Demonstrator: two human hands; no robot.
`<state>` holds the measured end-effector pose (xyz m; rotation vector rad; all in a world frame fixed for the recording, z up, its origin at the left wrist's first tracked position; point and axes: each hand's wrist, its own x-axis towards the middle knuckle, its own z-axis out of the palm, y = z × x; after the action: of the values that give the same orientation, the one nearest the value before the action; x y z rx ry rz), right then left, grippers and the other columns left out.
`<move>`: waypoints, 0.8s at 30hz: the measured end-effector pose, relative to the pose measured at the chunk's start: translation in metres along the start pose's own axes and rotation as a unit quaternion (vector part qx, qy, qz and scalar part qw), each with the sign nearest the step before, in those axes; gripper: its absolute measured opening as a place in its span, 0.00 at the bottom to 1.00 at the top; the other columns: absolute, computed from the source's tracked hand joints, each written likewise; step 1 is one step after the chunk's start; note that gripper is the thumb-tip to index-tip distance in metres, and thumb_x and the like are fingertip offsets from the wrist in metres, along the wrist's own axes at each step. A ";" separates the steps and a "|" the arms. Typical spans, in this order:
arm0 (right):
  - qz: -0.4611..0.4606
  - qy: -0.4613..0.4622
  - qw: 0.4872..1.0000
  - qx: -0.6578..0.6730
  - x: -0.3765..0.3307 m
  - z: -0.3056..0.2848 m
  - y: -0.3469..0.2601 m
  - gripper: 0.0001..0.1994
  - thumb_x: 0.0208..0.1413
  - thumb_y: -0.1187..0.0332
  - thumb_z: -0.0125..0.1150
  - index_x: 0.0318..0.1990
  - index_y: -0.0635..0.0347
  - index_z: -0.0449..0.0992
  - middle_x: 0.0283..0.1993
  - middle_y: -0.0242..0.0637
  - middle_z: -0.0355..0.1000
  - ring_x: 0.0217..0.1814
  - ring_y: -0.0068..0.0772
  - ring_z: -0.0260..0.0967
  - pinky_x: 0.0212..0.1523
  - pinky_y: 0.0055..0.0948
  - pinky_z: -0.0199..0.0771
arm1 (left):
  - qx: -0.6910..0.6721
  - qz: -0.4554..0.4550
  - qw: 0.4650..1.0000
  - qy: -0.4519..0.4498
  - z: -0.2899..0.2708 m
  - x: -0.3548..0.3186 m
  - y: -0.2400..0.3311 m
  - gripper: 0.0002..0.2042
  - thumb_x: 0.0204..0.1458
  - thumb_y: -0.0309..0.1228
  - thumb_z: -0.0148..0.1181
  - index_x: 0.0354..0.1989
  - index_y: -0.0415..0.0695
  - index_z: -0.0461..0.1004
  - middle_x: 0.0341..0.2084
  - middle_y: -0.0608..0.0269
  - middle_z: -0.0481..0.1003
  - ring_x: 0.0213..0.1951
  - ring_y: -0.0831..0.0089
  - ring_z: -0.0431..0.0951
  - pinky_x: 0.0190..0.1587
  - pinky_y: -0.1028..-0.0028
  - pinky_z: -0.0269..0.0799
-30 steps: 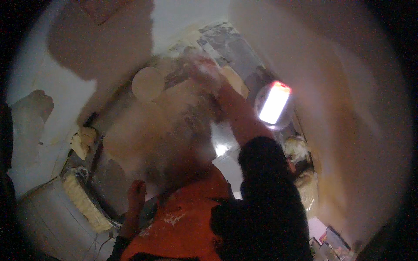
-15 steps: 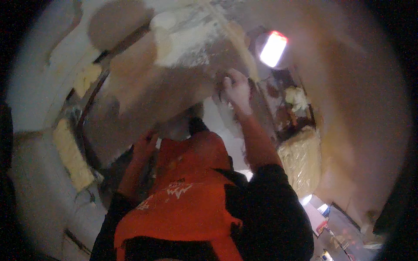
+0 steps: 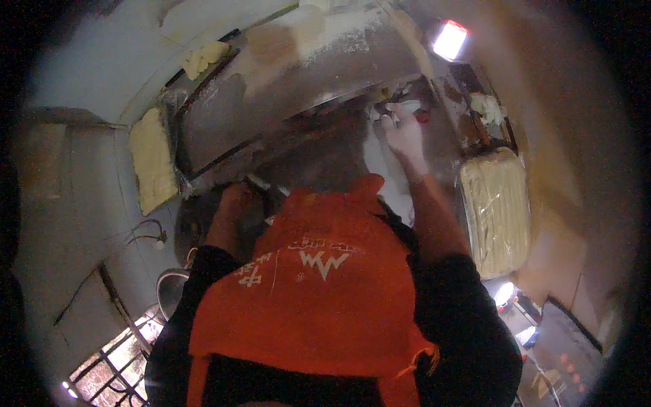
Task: The person flattens dough pieces on a floured metal table, rolls them with a rolling pin, and stacks the flattened sheets. They also handle a plastic-wrapped stack of dough and a metal pot lid.
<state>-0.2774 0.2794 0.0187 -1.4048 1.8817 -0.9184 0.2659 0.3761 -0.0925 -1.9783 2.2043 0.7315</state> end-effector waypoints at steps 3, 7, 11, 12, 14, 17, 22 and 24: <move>0.011 -0.057 0.998 -0.008 -0.007 -0.011 0.001 0.21 0.62 0.61 0.62 0.59 0.63 0.77 0.58 0.51 0.77 0.57 0.46 0.78 0.56 0.37 0.76 | -0.199 -0.045 0.979 0.027 0.022 -0.012 -0.039 0.11 0.55 0.38 0.60 0.36 0.44 0.80 0.30 0.49 0.81 0.37 0.45 0.83 0.41 0.52 0.79; -0.100 -0.074 0.991 -0.051 -0.009 -0.019 0.030 0.20 0.60 0.63 0.63 0.57 0.63 0.78 0.57 0.51 0.77 0.59 0.50 0.76 0.59 0.38 0.75 | 0.140 -0.064 0.987 -0.035 0.051 -0.012 -0.030 0.11 0.55 0.39 0.58 0.35 0.44 0.81 0.31 0.50 0.81 0.36 0.47 0.82 0.40 0.53 0.78; -0.160 -0.074 0.981 -0.084 0.017 -0.005 0.055 0.17 0.58 0.67 0.63 0.54 0.62 0.80 0.57 0.52 0.77 0.60 0.54 0.74 0.63 0.42 0.73 | 0.121 0.023 0.992 -0.004 0.083 0.022 0.001 0.07 0.53 0.36 0.61 0.34 0.47 0.81 0.36 0.52 0.81 0.39 0.50 0.82 0.42 0.53 0.78; -0.128 -0.078 0.986 -0.072 0.033 0.003 0.056 0.17 0.58 0.66 0.63 0.53 0.62 0.80 0.58 0.52 0.77 0.61 0.56 0.73 0.64 0.44 0.72 | 0.148 0.106 0.983 -0.019 0.091 0.038 0.006 0.07 0.53 0.36 0.62 0.34 0.48 0.81 0.38 0.52 0.81 0.41 0.50 0.81 0.43 0.53 0.78; -0.186 -0.054 0.973 -0.128 0.077 0.019 0.052 0.17 0.60 0.64 0.63 0.53 0.62 0.80 0.58 0.53 0.77 0.62 0.58 0.72 0.66 0.45 0.71 | 0.127 0.196 0.972 -0.005 0.107 0.077 0.012 0.07 0.52 0.37 0.62 0.35 0.49 0.81 0.41 0.53 0.80 0.43 0.51 0.81 0.45 0.53 0.78; -0.220 -0.039 0.959 -0.176 0.169 0.052 0.038 0.19 0.62 0.60 0.61 0.55 0.61 0.79 0.60 0.53 0.75 0.64 0.60 0.69 0.67 0.47 0.68 | -0.026 0.159 0.985 0.056 0.135 0.151 0.024 0.07 0.52 0.36 0.63 0.35 0.49 0.81 0.40 0.54 0.80 0.44 0.52 0.80 0.46 0.54 0.77; -0.248 0.002 0.896 -0.368 0.252 0.118 0.027 0.28 0.62 0.56 0.60 0.68 0.53 0.69 0.71 0.52 0.64 0.72 0.59 0.61 0.70 0.54 0.63 | -0.042 0.065 0.989 0.129 0.178 0.302 0.053 0.08 0.51 0.33 0.63 0.36 0.46 0.81 0.36 0.56 0.80 0.38 0.53 0.82 0.40 0.55 0.78; -0.290 0.017 0.882 -0.371 0.257 0.129 0.029 0.32 0.60 0.54 0.60 0.70 0.54 0.67 0.73 0.53 0.60 0.73 0.60 0.60 0.71 0.55 0.59 | -0.040 0.032 0.995 0.091 0.189 0.353 0.062 0.08 0.51 0.33 0.63 0.37 0.46 0.80 0.36 0.55 0.80 0.38 0.52 0.82 0.40 0.55 0.78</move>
<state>-0.2540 0.0153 -0.0960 -2.5214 1.9556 -0.4500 0.1052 0.1325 -0.3738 -2.0970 2.3867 0.6836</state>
